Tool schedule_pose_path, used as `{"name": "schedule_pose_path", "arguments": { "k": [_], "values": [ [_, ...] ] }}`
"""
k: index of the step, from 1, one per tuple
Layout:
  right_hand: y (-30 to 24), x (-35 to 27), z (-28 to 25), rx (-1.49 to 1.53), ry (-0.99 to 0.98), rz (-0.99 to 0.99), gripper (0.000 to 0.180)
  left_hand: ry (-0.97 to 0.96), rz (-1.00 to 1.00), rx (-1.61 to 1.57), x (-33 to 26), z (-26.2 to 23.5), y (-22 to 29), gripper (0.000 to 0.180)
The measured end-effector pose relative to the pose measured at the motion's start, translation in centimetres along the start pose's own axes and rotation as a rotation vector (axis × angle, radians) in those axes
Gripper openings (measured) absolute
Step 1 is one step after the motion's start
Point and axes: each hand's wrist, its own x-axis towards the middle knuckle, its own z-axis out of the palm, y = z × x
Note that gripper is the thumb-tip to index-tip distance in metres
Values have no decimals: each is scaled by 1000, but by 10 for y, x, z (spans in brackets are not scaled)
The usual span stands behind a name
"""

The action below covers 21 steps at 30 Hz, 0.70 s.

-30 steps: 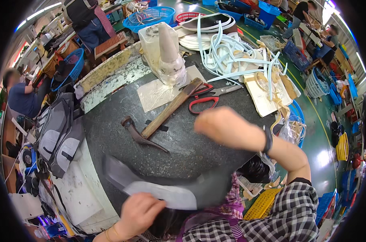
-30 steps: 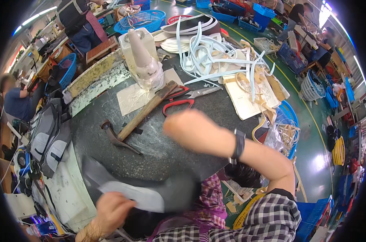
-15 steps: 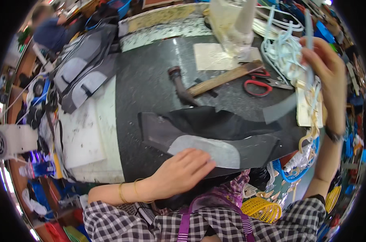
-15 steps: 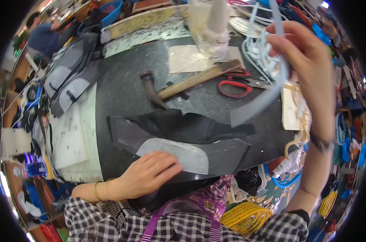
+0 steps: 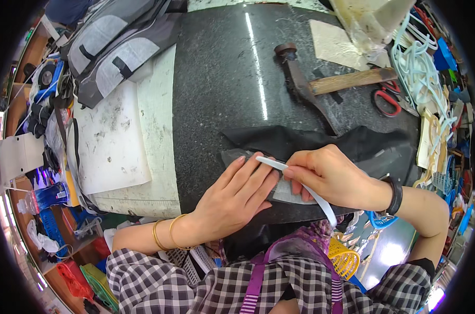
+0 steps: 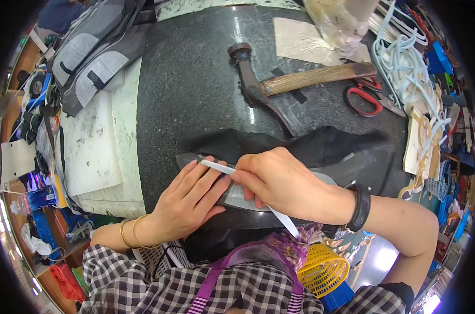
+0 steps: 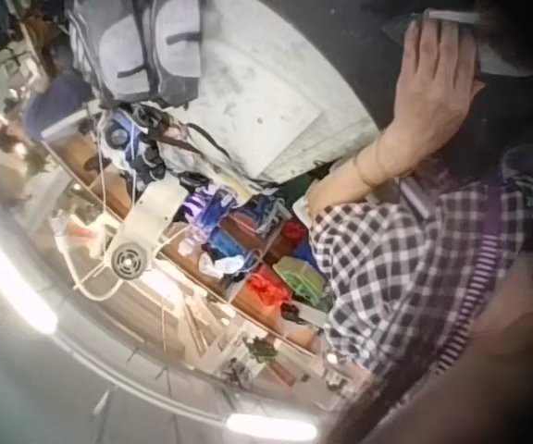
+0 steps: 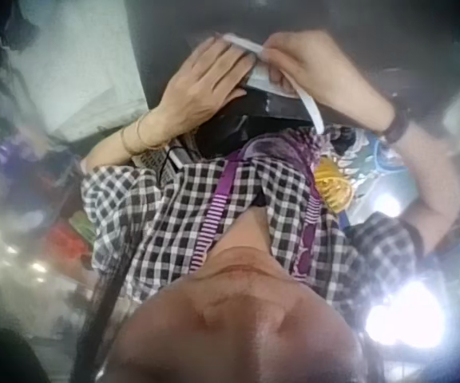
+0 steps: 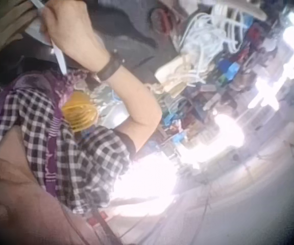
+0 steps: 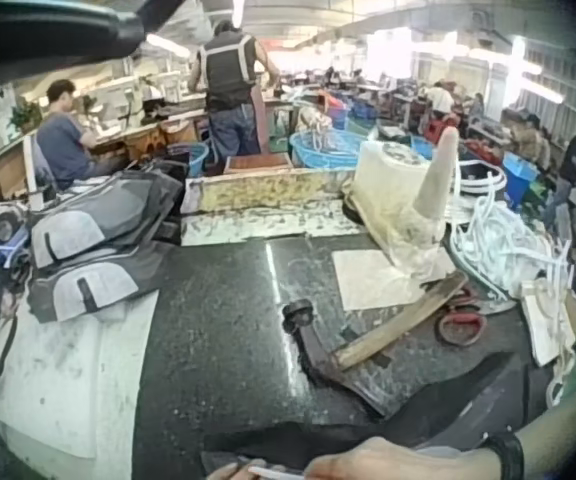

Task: Using a hammer and marking tool to prepare and align leather components for shoe assembly.

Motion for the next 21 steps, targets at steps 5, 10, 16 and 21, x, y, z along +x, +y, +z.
{"name": "schedule_pose_path", "arguments": {
  "k": [5,10,16,21],
  "values": [
    [6,10,5,8,44,-30,24,35,-34,-75,-5,6,-2,60],
    [4,9,3,21,49,-25,22,3,-8,-77,0,1,-6,58],
    [-15,-46,10,-887,142,-79,14,-24,14,-114,2,0,-10,55],
    [8,-53,-20,-760,136,-77,18,-100,-5,-34,14,-11,6,52]
  ]
}}
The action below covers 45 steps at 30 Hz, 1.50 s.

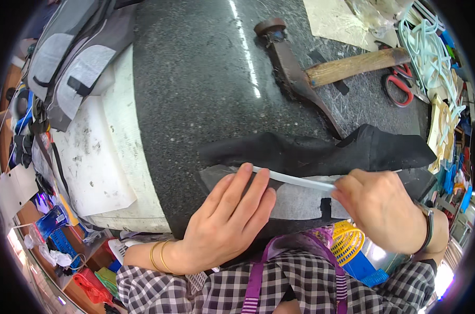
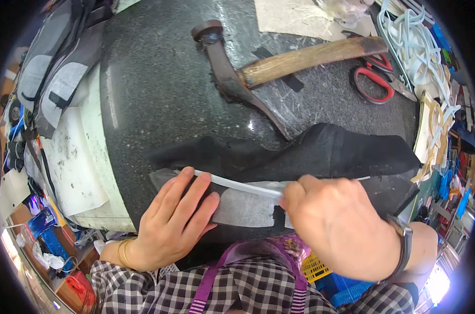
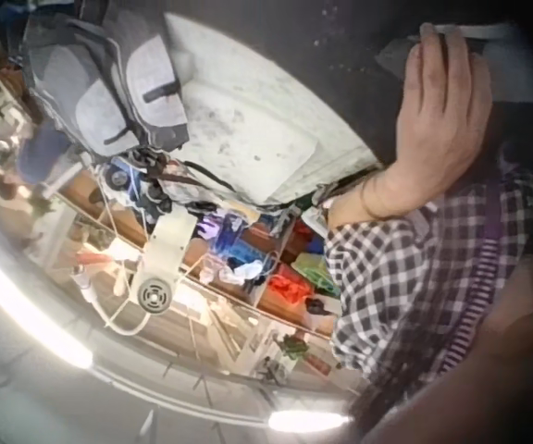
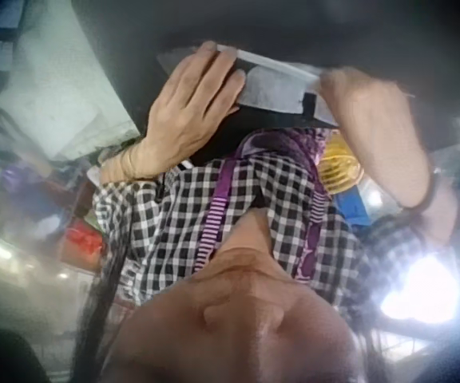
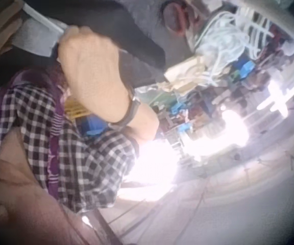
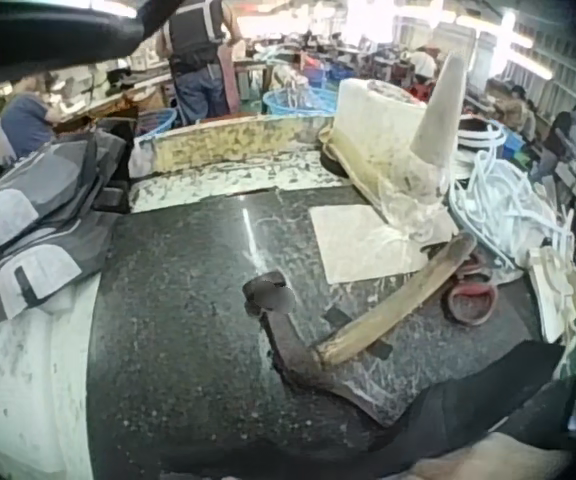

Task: Using a hammer and marking tool to prepare and align leather components for shoe assembly.

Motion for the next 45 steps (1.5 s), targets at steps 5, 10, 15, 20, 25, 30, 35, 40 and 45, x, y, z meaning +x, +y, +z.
{"name": "schedule_pose_path", "arguments": {
  "k": [5,10,15,20,25,30,35,40,45],
  "values": [
    [21,16,4,207,3,2,26,-5,-175,3,13,-5,17,58],
    [30,31,2,177,-16,-119,22,-2,-161,207,36,-14,41,49],
    [0,-16,22,-232,190,-285,10,48,-80,-44,40,3,36,34],
    [22,-44,18,-10,112,-34,24,-41,84,-90,35,-6,17,33],
    [47,-38,42,280,127,23,27,-79,121,30,36,-2,26,29],
    [50,-39,42,284,102,-6,27,-58,41,106,49,3,53,33],
    [38,-57,39,113,200,44,28,-196,27,224,43,3,71,34],
    [49,-66,43,99,206,214,28,-119,17,-88,55,9,74,36],
    [58,-78,55,343,313,218,21,-222,38,123,54,16,88,46]
  ]
}}
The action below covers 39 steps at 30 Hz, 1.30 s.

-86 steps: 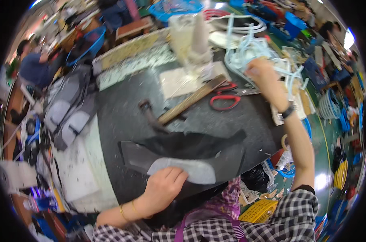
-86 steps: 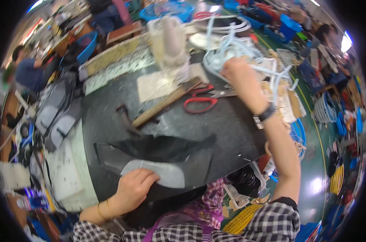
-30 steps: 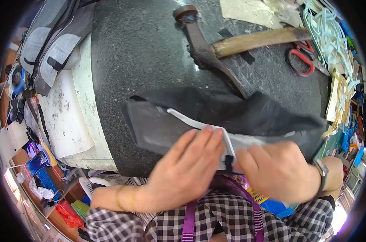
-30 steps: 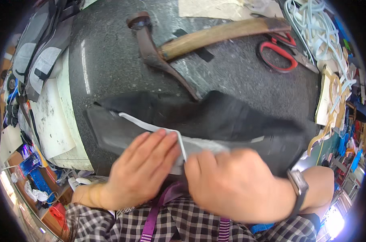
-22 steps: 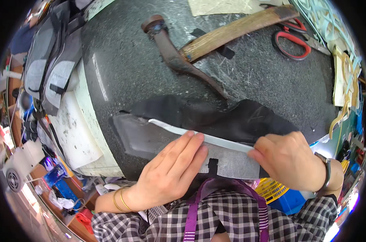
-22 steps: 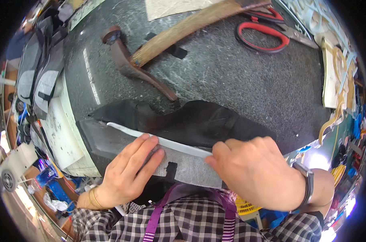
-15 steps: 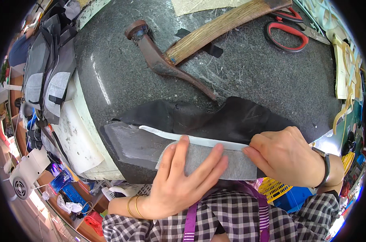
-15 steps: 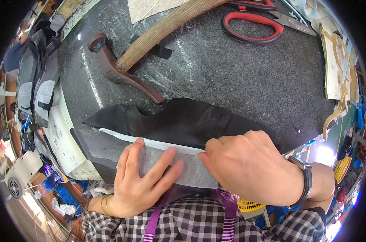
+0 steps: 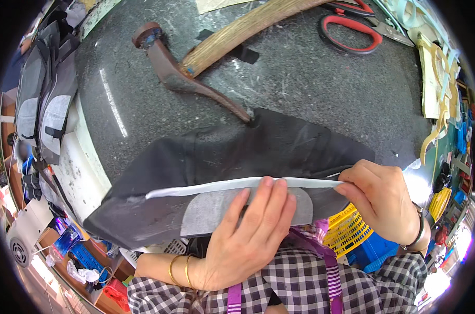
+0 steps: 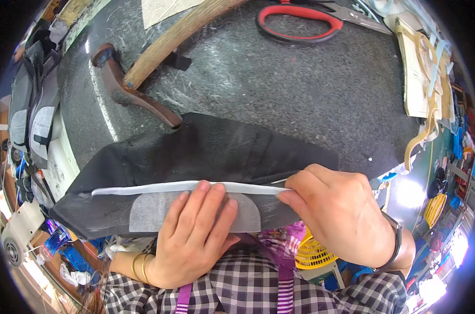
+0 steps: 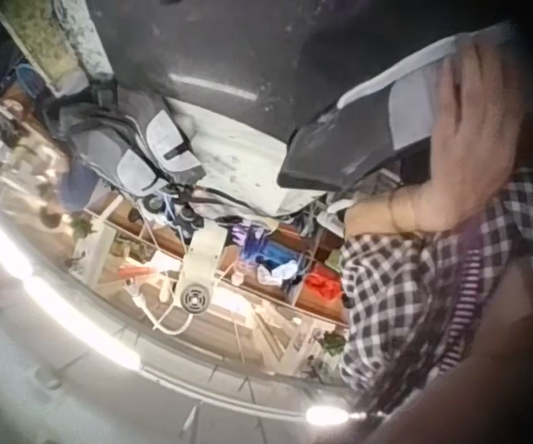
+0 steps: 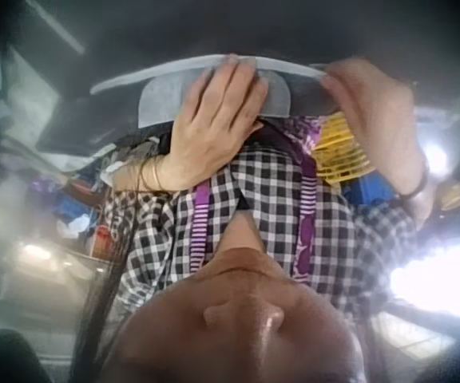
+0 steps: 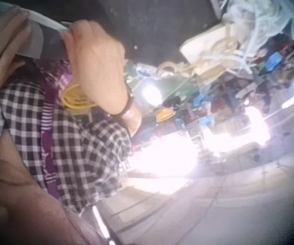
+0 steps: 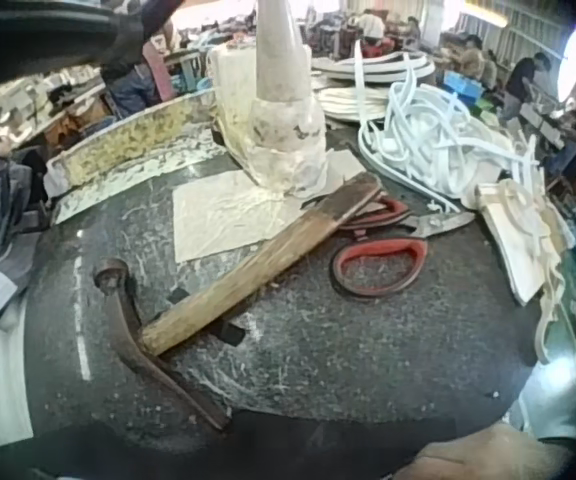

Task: Using a hammer and marking tool to prepare and align leather components for shoe assembly.

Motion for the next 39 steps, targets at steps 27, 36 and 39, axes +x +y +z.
{"name": "schedule_pose_path", "arguments": {
  "k": [27,36,39],
  "values": [
    [35,46,-43,-47,-185,-210,30,129,70,169,40,26,32,31],
    [26,57,-54,140,-228,-372,13,160,-9,235,60,18,53,23],
    [8,20,-41,-205,-42,-383,12,161,-84,152,51,23,57,20]
  ]
}}
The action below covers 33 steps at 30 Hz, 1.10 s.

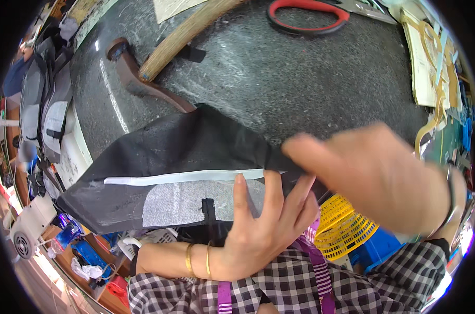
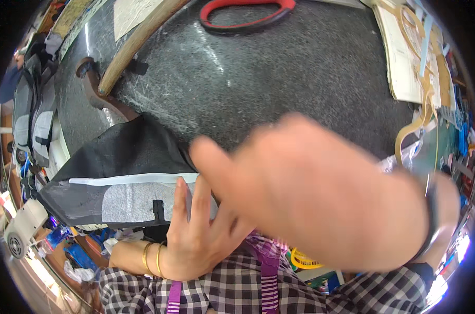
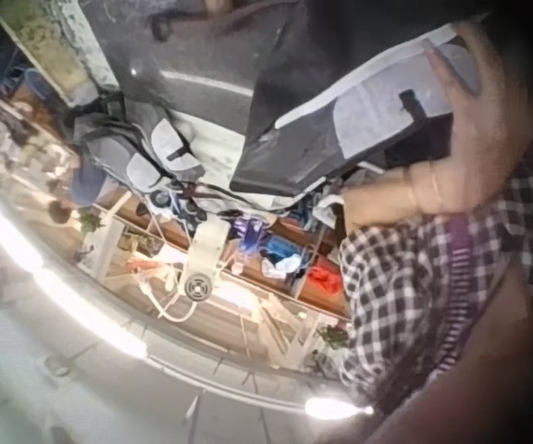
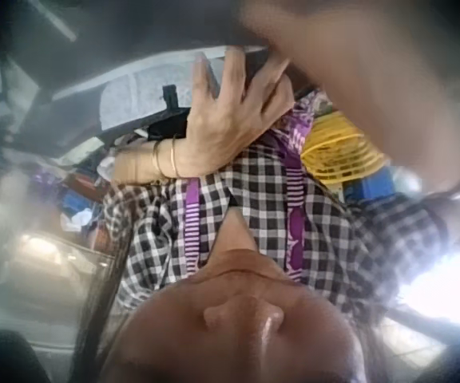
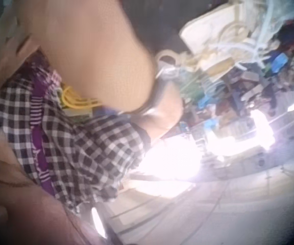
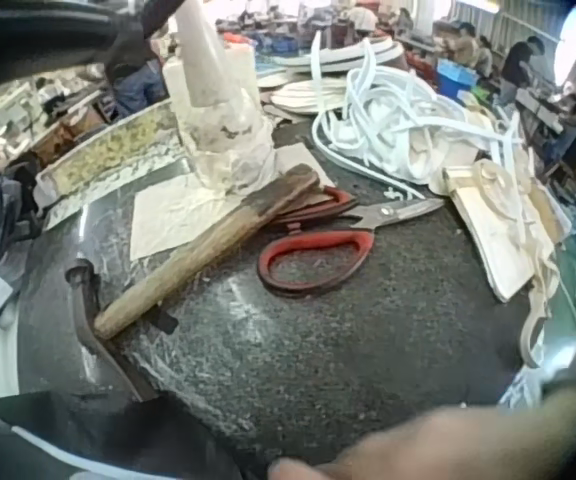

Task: Using a hammer and marking tool to prepare and align leather components for shoe assembly.

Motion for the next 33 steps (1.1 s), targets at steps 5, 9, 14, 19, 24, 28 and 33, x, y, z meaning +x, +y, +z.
{"name": "schedule_pose_path", "arguments": {
  "k": [5,9,14,19,24,28,33],
  "values": [
    [-4,-35,70,-403,306,-235,12,-274,325,-395,-26,-28,-90,33],
    [3,-30,51,-257,149,-382,13,-194,394,-48,-26,-45,-133,31],
    [-3,11,25,206,-94,-280,15,-218,337,-32,-38,-62,-123,36],
    [-18,30,31,167,-199,-319,18,-211,263,-178,-48,-49,-124,39],
    [-28,52,19,328,-357,-169,30,-146,323,-231,-59,-60,-164,39],
    [-37,83,1,727,-496,414,52,-91,405,-77,-67,-56,-163,32],
    [-60,84,9,463,-278,469,47,-107,433,21,-73,-60,-151,35]
  ]
}}
